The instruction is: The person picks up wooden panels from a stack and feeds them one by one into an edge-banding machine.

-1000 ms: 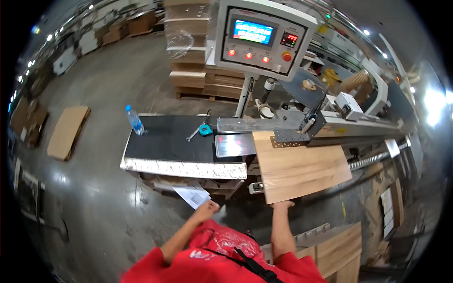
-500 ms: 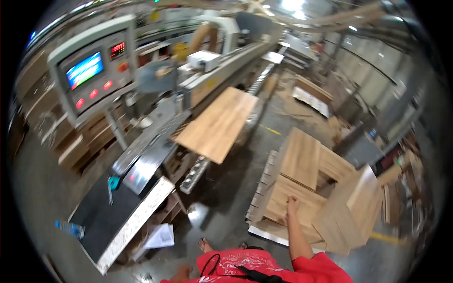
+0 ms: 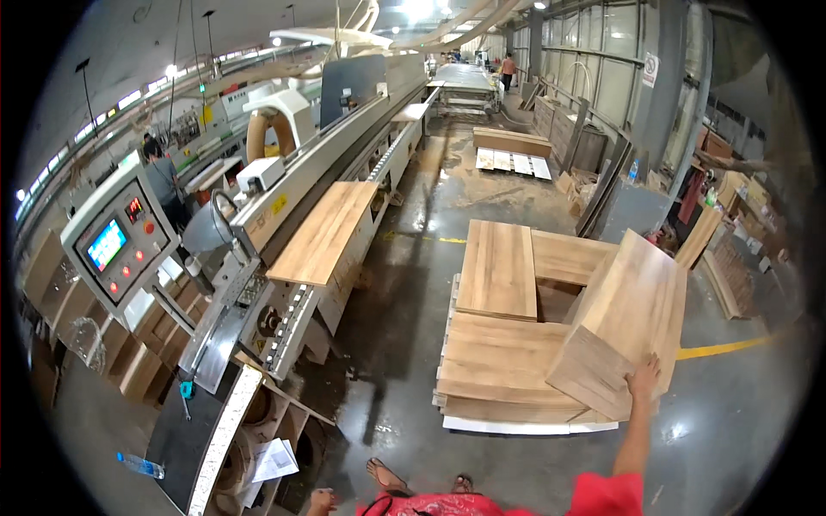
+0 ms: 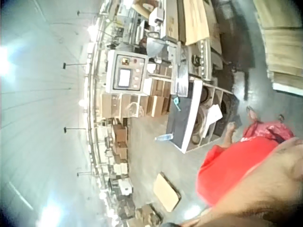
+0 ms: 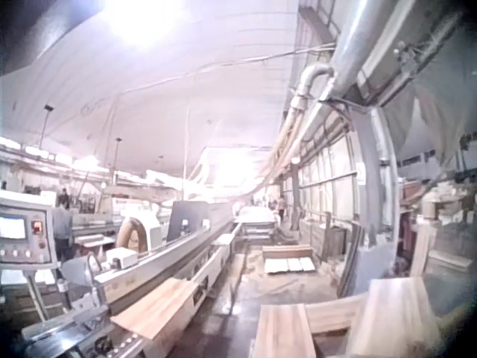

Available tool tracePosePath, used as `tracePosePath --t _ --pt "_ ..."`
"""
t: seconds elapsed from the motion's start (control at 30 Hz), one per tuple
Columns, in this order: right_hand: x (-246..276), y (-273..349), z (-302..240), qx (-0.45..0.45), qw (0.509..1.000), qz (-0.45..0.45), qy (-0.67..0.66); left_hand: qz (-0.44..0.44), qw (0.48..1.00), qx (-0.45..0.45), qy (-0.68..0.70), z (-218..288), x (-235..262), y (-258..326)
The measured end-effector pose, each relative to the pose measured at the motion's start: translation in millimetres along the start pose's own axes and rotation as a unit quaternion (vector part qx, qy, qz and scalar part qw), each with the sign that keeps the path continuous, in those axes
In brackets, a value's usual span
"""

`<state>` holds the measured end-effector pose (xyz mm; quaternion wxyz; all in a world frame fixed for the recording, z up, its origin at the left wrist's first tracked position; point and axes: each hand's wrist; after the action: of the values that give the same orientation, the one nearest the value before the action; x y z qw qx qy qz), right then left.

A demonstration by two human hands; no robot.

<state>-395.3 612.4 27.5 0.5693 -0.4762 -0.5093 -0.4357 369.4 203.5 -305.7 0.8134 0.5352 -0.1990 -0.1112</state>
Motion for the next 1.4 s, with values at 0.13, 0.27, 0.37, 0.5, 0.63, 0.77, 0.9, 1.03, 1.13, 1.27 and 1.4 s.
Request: tracePosePath --t 0.13,0.27,0.37,0.5,0.63,0.77,0.9,1.03,1.13,1.27,1.4 --pt "-51 3 28 0.047 0.996 0.074 -0.018 -0.008 0.935 -0.059 -0.349 33 -59 55" --pt "-67 -1 44 0.081 0.976 0.202 -0.01 -0.073 0.93 -0.132 -0.335 80 -128 108" --pt "-59 7 30 0.109 0.959 0.258 -0.045 -0.064 0.915 -0.25 -0.309 95 -168 140" --pt "-53 9 37 0.113 0.95 0.287 -0.04 -0.149 0.852 -0.346 -0.363 128 -259 167" --pt "-49 24 51 0.166 0.925 0.342 -0.009 -0.287 0.838 -0.306 -0.35 155 -352 246" --pt "-45 67 27 0.222 0.922 0.312 -0.054 -0.396 0.804 -0.291 -0.335 155 -410 301" --pt "-33 139 -20 0.259 0.914 0.299 -0.086 -0.449 0.806 -0.21 -0.323 142 -469 348" --pt "33 222 -57 0.342 0.909 0.135 -0.197 -0.472 0.862 -0.094 -0.159 139 -493 383" --pt "51 246 -54 0.248 0.9 0.186 -0.305 -0.37 0.922 -0.081 -0.082 135 -487 366" --pt "-4 249 -17 -0.052 0.784 0.3 -0.541 -0.187 0.962 -0.195 -0.037 147 -432 362" --pt "-43 243 5 -0.367 0.502 0.156 -0.767 -0.175 0.954 -0.225 0.095 163 -370 265"
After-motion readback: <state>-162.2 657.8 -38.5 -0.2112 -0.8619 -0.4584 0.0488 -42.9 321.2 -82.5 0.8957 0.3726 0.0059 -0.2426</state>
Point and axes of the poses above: each hand's wrist, its own y-axis away from the middle knuckle, its own x-axis out of the back of the hand, z = x × y, and after that the axes turned 10 degrees about x, right-handed
